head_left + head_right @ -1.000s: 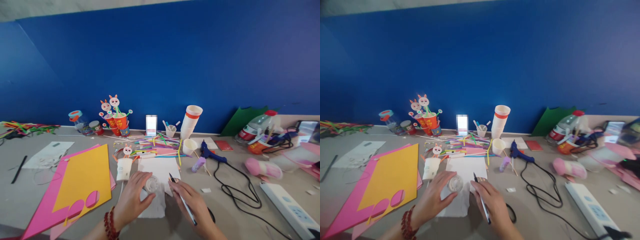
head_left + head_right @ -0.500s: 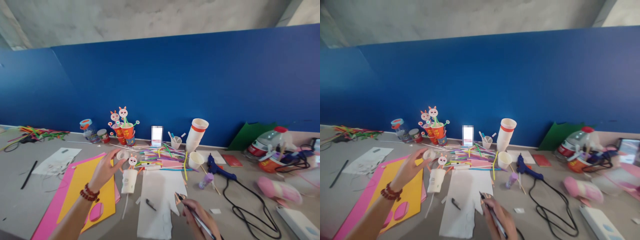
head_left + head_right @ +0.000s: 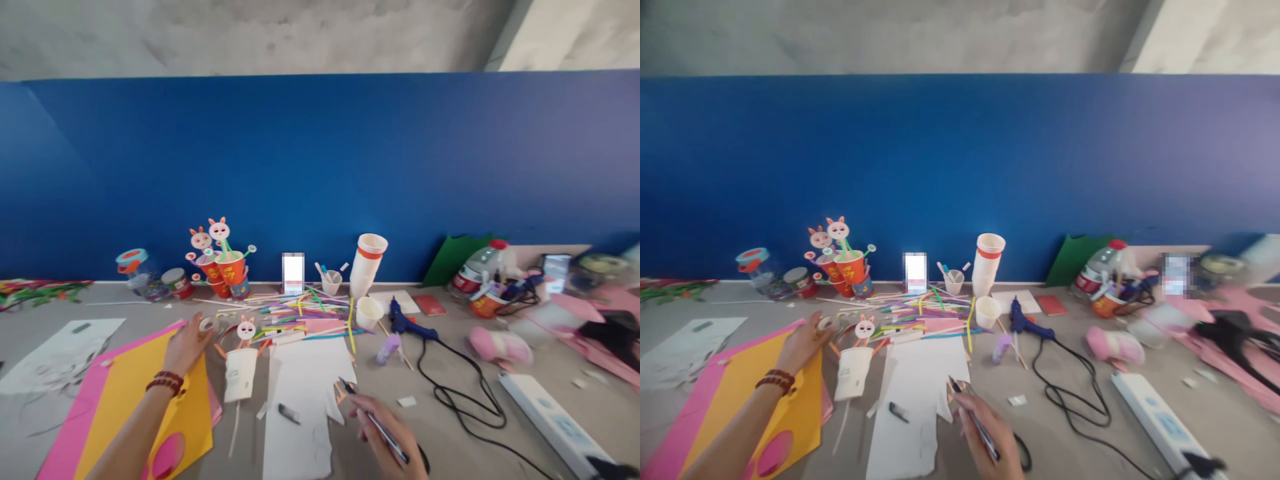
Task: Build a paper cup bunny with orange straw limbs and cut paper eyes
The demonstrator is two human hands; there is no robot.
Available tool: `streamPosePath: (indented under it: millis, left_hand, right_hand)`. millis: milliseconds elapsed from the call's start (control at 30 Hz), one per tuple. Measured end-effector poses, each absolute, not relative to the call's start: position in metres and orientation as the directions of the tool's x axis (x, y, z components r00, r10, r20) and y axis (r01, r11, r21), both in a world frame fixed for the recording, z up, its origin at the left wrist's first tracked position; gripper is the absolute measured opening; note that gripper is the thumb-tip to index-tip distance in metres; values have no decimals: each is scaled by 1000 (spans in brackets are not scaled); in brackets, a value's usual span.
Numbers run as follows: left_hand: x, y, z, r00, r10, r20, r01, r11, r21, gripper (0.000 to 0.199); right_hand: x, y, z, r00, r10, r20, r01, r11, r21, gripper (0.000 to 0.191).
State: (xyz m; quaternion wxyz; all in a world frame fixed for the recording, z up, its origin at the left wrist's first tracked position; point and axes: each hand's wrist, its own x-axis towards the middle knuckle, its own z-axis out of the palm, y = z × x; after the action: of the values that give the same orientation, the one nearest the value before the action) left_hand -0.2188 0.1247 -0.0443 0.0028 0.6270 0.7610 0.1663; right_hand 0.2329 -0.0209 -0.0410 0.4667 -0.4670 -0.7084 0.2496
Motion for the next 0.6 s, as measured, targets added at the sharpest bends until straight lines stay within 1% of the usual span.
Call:
streamPosePath:
  millis: [100, 167, 267, 333, 367, 400, 433, 467, 500, 533, 567, 600]
  left_hand:
    - [-219, 126, -53, -191, 960, 206, 954, 132, 268, 53]
    - [-223, 128, -54, -166, 961, 223, 952, 97, 292, 53]
    - [-231, 127, -47, -139, 953, 268, 941, 43, 335, 49]
    - [-232, 118, -36, -119, 946, 300, 934, 3, 358, 47]
    - [-228, 111, -28, -104, 942, 318, 930, -21, 367, 46]
    - [-221, 101, -20, -87, 934, 346, 925, -53, 376, 45]
    - [-210, 88, -10, -63, 910, 409, 908, -118, 401, 42]
    - [-195, 75, -1, -33, 886, 463, 896, -180, 407, 39]
    - [-177, 60, 8, 8, 867, 499, 888, -236, 395, 35]
    - [-155, 45, 15, 82, 856, 510, 872, -309, 379, 30]
    - [-132, 31, 19, 210, 848, 487, 835, -414, 362, 26]
    - [-109, 19, 21, 341, 828, 445, 788, -510, 344, 23]
  right_hand:
    - [243, -28, -52, -194, 899, 393, 521, 434, -735, 33]
    - [253, -33, -58, -274, 894, 355, 614, 447, -650, 48]
    - [273, -36, -62, -350, 881, 319, 728, 470, -499, 76]
    - [285, -35, -60, -368, 885, 285, 780, 460, -425, 87]
    - [290, -33, -57, -370, 888, 271, 794, 454, -404, 90]
    - [292, -30, -53, -372, 891, 262, 801, 450, -395, 90]
    - [292, -26, -48, -370, 894, 254, 801, 445, -401, 88]
    - [290, -23, -43, -361, 898, 252, 795, 438, -420, 83]
    - [286, -18, -38, -349, 903, 252, 784, 428, -450, 73]
    - [279, -14, -34, -334, 910, 246, 768, 414, -489, 62]
    - [271, -10, -30, -324, 916, 237, 749, 402, -527, 53]
    - [262, -7, -27, -343, 914, 218, 726, 405, -556, 50]
